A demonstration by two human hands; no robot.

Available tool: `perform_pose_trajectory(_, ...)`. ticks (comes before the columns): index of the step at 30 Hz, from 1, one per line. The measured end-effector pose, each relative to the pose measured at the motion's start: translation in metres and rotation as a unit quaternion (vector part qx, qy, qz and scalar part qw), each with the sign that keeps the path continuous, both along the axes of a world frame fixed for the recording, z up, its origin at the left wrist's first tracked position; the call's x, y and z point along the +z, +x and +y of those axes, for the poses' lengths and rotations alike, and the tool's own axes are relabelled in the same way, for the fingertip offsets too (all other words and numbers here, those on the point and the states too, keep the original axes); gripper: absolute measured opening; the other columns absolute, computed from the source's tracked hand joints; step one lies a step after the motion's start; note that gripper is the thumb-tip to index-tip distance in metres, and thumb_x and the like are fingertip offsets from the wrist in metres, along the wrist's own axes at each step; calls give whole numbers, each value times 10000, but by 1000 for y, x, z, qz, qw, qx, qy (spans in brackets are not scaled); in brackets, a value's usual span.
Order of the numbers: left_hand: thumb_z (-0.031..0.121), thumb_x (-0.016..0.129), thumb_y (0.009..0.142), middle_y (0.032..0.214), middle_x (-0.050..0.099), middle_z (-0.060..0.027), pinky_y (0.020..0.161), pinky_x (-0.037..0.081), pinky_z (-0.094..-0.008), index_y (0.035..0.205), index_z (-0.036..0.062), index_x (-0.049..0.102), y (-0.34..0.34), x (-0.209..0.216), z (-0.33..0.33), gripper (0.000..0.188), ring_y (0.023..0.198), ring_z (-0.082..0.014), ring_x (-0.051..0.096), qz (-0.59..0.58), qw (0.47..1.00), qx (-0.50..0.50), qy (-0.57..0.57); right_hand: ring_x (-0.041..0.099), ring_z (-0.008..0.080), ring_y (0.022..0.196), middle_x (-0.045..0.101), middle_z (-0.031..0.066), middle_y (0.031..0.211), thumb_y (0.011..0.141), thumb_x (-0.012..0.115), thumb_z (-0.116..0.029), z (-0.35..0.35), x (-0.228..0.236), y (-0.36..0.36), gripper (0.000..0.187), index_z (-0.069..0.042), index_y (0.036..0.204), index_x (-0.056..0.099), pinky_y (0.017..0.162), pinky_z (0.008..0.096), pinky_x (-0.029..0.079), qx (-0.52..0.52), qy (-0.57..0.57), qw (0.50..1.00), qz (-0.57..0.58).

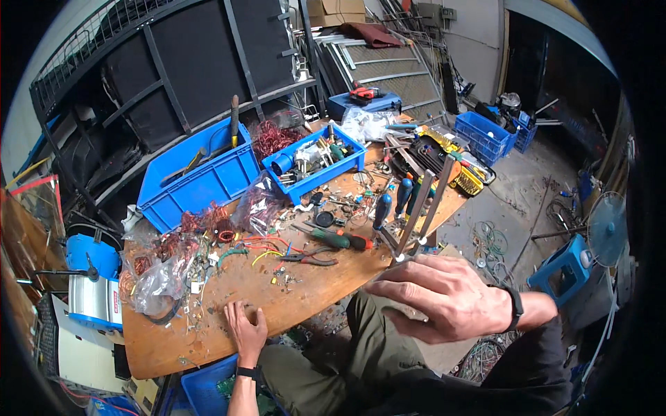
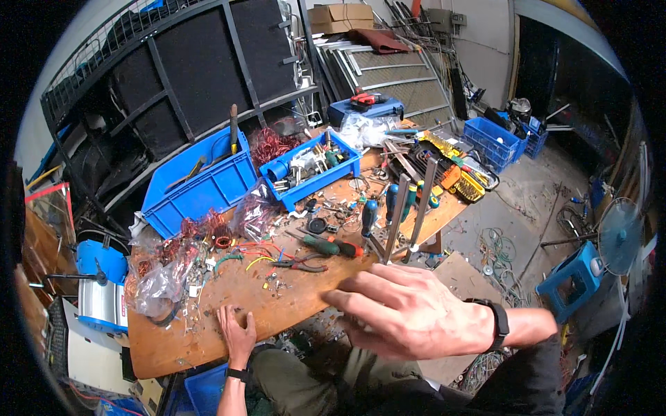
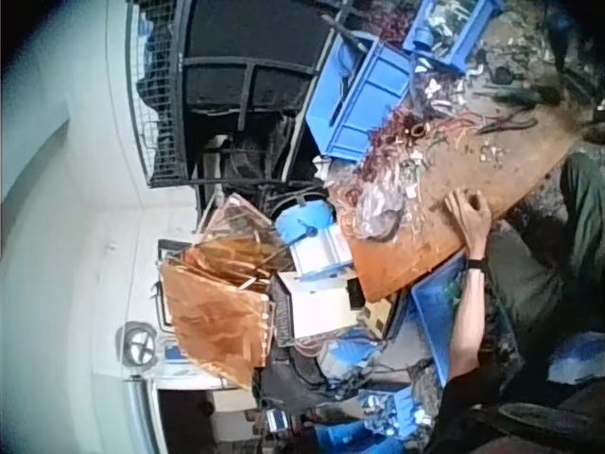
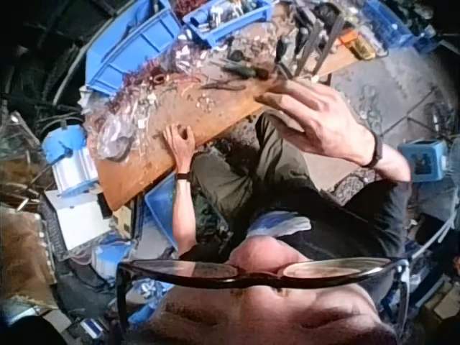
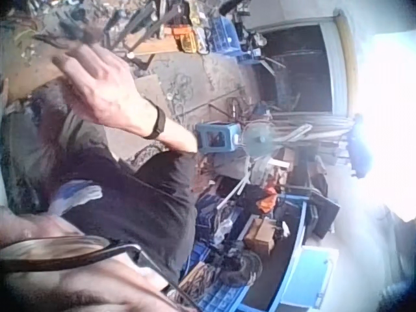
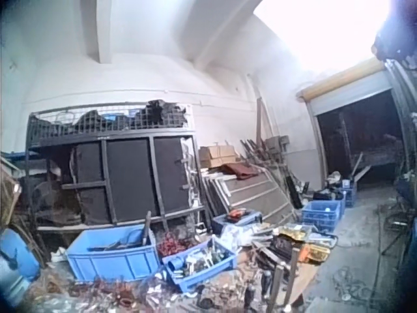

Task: The person sits at a cluttered workbench and assembles small white electrical components, likely socket outlets, by hand. They handle the components, align parts, and use pliers to manipulate wires and small parts. The person also picks up and sets down various tools and components from the table.

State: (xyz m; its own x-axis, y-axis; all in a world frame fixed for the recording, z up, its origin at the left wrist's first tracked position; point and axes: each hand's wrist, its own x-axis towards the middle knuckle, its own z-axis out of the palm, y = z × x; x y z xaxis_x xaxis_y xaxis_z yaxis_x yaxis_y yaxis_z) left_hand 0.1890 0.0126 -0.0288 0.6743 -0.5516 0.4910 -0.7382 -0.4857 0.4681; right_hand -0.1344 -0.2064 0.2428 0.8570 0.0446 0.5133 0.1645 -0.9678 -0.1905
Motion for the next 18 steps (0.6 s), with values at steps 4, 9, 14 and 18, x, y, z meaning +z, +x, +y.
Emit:
perform_pose_trajectory(4, 164, 686, 865, 1133, 555, -236, 1128, 340, -568, 1125, -35, 571, -1, -12, -10, 347, 1160, -456, 505, -46, 998, 10, -28, 692, 397, 926, 677, 201, 1010, 905, 710, -176, 12, 29, 13, 421, 5, 1246, 543, 761, 459, 574, 102, 153, 983, 9)
perform_pose_trajectory(9, 158, 695, 855, 1122, 545, -220, 1077, 356, -562, 1095, -15, 572, 12, -34, 5, 320, 1137, -443, 496, -86, 996, -7, -20, 711, 317, 876, 679, 195, 962, 937, 692, -183, 49, 58, 29, 439, 25, 1279, 512, 776, 419, 568, 188, 357, 898, 176)
perform_pose_trajectory(14, 154, 697, 850, 1108, 537, -216, 1070, 354, -562, 1079, -7, 570, 3, -24, 0, 307, 1131, -441, 491, -55, 998, 6, -27, 587, 310, 773, 568, 207, 814, 921, 651, -175, 79, 87, 18, 284, 39, 1023, 493, 654, 458, 475, 164, 403, 880, 191)
perform_pose_trajectory(18, 151, 700, 846, 1097, 531, -213, 1064, 352, -563, 1066, -1, 569, 0, -21, -6, 297, 1126, -439, 488, -38, 999, 11, -30, 558, 348, 753, 553, 194, 804, 901, 660, -167, 84, 83, 7, 286, 32, 989, 475, 658, 474, 467, 170, 481, 850, 134)
